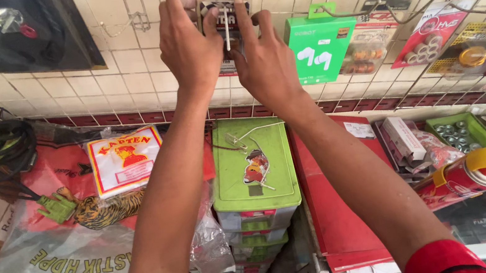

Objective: The person moves various packaged motorcycle parts between a display counter and a hanging wire rack, handling items including rollers, seals, and other components one at a time and placing them onto metal hooks.

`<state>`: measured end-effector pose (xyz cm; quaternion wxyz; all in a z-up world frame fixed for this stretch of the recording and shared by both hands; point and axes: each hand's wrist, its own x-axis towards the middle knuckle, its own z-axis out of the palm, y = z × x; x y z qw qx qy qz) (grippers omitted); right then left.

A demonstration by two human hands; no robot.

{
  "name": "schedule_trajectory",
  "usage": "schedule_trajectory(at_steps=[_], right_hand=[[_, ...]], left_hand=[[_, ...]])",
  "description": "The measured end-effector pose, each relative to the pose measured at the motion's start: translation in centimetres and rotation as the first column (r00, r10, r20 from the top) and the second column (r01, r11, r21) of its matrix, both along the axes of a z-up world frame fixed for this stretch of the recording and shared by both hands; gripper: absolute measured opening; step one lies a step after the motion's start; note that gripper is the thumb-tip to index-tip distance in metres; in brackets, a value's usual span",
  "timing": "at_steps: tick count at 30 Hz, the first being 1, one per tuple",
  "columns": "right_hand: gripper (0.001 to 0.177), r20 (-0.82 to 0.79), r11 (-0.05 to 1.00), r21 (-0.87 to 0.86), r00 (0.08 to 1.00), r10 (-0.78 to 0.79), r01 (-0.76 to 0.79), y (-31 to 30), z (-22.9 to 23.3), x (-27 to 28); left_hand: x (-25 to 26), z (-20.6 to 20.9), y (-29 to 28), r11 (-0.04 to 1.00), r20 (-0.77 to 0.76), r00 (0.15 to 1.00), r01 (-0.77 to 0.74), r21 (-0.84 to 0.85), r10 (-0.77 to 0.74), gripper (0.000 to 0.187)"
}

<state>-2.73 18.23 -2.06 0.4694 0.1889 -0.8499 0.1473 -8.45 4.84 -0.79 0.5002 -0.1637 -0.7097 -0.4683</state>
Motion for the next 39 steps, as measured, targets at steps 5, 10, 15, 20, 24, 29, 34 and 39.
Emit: schedule_trajectory(at_steps=[5,10,15,20,24,29,34,39], right_hand=[[0.086,-0.025,0.997,0.038,0.998,-0.064,0.065,-0.2,-0.7,-0.5],[0.087,-0.013,0.991,0.072,0.994,-0.111,0.112,-0.1,-1.2,-0.9],[0.098,0.07,0.991,0.089,0.992,-0.104,0.098,0.2,-2.2,-0.3],[0.105,0.111,0.993,0.103,0.992,-0.066,0.054,-0.2,-3.4,2.0],[0.095,0.131,0.996,0.069,0.99,-0.058,0.05,-0.5,-4.0,4.8],[0.07,0.159,0.999,0.021,0.986,-0.046,0.043,0.8,-4.7,10.7],[0.056,0.173,0.99,-0.082,0.98,-0.098,0.113,4.0,-5.1,18.0],[0.054,0.209,0.947,-0.155,0.946,-0.248,0.283,8.5,-5.9,25.2]], left_hand=[[0.1,-0.4,0.3,0.997,-0.03,0.997,-0.067,-0.031,0.066,0.038],[0.8,-0.7,-0.2,0.988,0.054,0.993,-0.099,-0.119,0.106,0.037],[2.8,-1.5,-0.7,0.971,0.035,0.992,-0.11,-0.212,0.12,0.035],[5.8,-2.1,-0.7,0.942,0.082,0.985,-0.117,-0.316,0.15,0.044],[8.8,-3.0,-1.0,0.889,0.035,0.985,-0.137,-0.438,0.17,0.053],[13.4,-4.0,0.1,0.76,0.126,0.98,-0.034,-0.649,0.152,0.045],[17.7,-4.6,3.5,0.717,0.097,0.992,0.124,-0.685,-0.079,0.037],[22.3,-5.2,8.6,0.636,0.103,0.943,0.29,-0.715,-0.315,0.039]])
